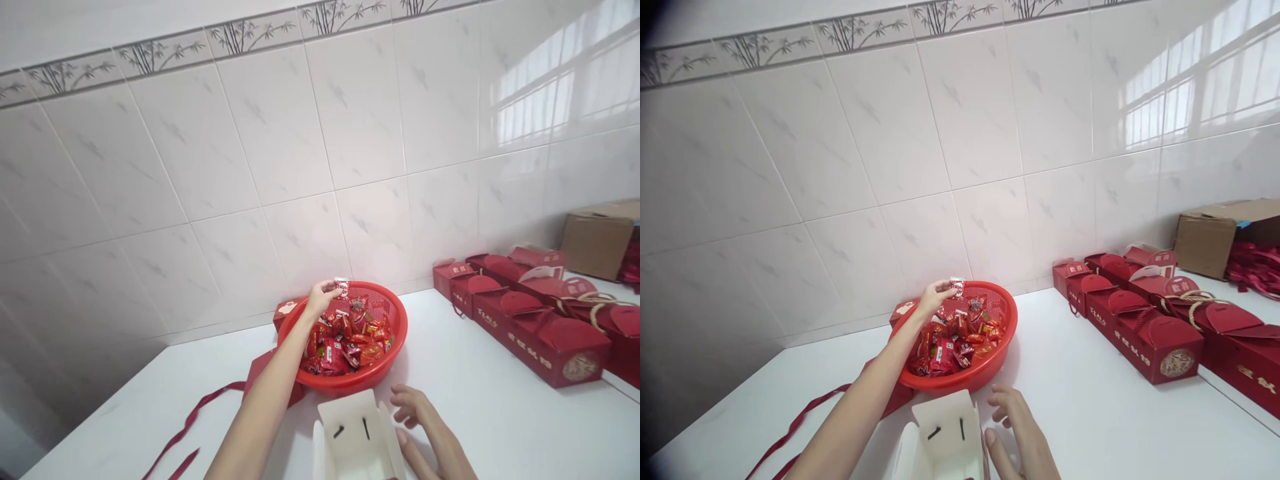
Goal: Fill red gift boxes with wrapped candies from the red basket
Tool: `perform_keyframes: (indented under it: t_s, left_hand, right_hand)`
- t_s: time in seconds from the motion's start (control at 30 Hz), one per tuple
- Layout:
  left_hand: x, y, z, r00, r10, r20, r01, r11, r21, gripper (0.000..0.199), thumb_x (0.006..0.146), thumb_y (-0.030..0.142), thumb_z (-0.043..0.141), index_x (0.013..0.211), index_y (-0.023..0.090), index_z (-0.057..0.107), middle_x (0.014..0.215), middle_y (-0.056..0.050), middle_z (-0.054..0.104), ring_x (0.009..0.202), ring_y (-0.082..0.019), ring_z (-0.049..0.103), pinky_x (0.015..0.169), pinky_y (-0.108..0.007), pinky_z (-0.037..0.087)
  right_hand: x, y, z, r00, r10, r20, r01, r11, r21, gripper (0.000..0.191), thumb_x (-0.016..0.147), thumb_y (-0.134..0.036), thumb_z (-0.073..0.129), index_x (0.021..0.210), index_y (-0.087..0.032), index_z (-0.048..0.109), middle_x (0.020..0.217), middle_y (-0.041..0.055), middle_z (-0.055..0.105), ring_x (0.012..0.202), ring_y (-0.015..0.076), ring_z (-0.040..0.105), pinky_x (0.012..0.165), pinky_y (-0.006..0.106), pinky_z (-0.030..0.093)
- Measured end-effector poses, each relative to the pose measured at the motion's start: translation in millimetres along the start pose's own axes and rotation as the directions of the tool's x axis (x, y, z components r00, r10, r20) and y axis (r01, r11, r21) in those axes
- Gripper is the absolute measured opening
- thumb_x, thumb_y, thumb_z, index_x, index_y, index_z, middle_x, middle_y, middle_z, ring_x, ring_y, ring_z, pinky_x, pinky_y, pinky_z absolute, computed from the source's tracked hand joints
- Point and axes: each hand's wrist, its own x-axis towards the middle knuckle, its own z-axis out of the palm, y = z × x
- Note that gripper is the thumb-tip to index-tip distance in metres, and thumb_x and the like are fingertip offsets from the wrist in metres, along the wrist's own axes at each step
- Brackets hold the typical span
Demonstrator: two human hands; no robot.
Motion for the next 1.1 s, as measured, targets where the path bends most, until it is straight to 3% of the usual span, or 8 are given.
perform_keyframes:
  t_s: [0.13,0.3,0.43,0.53,0.63,0.77,0.9,1.1]
  left_hand:
    - [-17.9,21.1,11.6,0.996,0.065,0.069,-0.047,0.972,-0.228,0.041,0.057,0.034,0.088,0.09,0.013,0.076,0.093,-0.009,0.077,0.089,-0.022,0.069,0.09,-0.037,0.052]
    - [-76.2,56.5,31.4,0.966,0.102,0.239,-0.006,0.928,-0.372,0.039,0.06,0.035,0.089,0.091,0.016,0.075,0.093,-0.005,0.076,0.086,-0.019,0.068,0.085,-0.032,0.053]
    - [-131.8,83.3,45.6,0.882,0.14,0.449,-0.004,0.957,-0.29,0.03,0.072,0.031,0.084,0.095,0.017,0.072,0.091,-0.005,0.075,0.086,-0.021,0.07,0.08,-0.032,0.055]
    - [-157.8,92.6,53.1,0.824,0.111,0.556,0.017,0.975,-0.22,0.028,0.075,0.031,0.082,0.096,0.017,0.07,0.089,-0.006,0.075,0.082,-0.021,0.07,0.078,-0.032,0.055]
    - [-166.9,95.4,55.2,0.793,0.083,0.604,0.072,0.971,-0.228,0.029,0.075,0.027,0.083,0.098,0.017,0.069,0.09,-0.006,0.074,0.081,-0.02,0.071,0.08,-0.033,0.055]
    - [-167.1,97.4,51.9,0.758,0.055,0.65,0.135,0.962,-0.239,0.03,0.083,0.031,0.078,0.109,0.019,0.069,0.092,-0.005,0.074,0.081,-0.02,0.07,0.079,-0.032,0.054]
    - [-165.3,97.0,49.2,0.702,0.097,0.705,0.106,0.965,-0.238,0.025,0.093,0.039,0.064,0.091,0.015,0.072,0.08,-0.006,0.072,0.074,-0.019,0.068,0.075,-0.033,0.053]
    - [-161.4,89.4,48.3,0.741,0.053,0.67,0.106,0.975,-0.195,0.027,0.088,0.041,0.071,0.086,0.013,0.072,0.082,-0.007,0.072,0.076,-0.02,0.068,0.073,-0.032,0.053]
  right_hand:
    - [6.3,-10.9,-11.8,0.997,0.074,0.002,-0.074,0.997,-0.001,0.033,0.1,-0.044,0.045,0.126,-0.028,0.057,0.112,0.0082,0.067,0.092,0.0212,0.066,0.085,0.035,0.056]
    - [16.3,-27.0,-18.9,0.973,0.227,0.03,-0.229,0.969,0.098,0.042,0.099,-0.053,0.042,0.128,-0.025,0.053,0.099,0.0077,0.067,0.09,0.023,0.066,0.072,0.035,0.058]
    - [24.9,-32.1,-26.5,0.981,0.19,-0.042,-0.181,0.971,0.157,0.039,0.098,-0.054,0.046,0.119,-0.023,0.054,0.103,0.0077,0.067,0.088,0.0214,0.065,0.078,0.036,0.056]
    - [27.5,-33.2,-30.7,0.987,0.126,-0.098,-0.106,0.976,0.191,0.033,0.098,-0.053,0.047,0.103,-0.022,0.056,0.094,0.0056,0.066,0.081,0.0196,0.064,0.075,0.034,0.055]
    - [27.7,-33.8,-31.9,0.989,0.108,-0.104,-0.081,0.969,0.234,0.031,0.098,-0.051,0.049,0.092,-0.021,0.056,0.083,0.0024,0.062,0.069,0.0157,0.061,0.066,0.031,0.053]
    - [28.6,-34.9,-32.1,0.992,0.122,-0.04,-0.098,0.921,0.378,0.03,0.097,-0.05,0.054,0.093,-0.021,0.057,0.082,0.0021,0.062,0.066,0.0137,0.06,0.057,0.027,0.053]
    - [30.1,-35.6,-33.4,0.988,0.151,0.035,-0.151,0.882,0.446,0.031,0.093,-0.051,0.059,0.095,-0.02,0.058,0.084,0.0037,0.063,0.073,0.0154,0.064,0.054,0.025,0.054]
    - [29.7,-32.3,-35.1,0.977,0.175,0.122,-0.211,0.876,0.433,0.036,0.091,-0.054,0.061,0.094,-0.019,0.059,0.083,0.0036,0.064,0.068,0.0141,0.063,0.05,0.023,0.053]
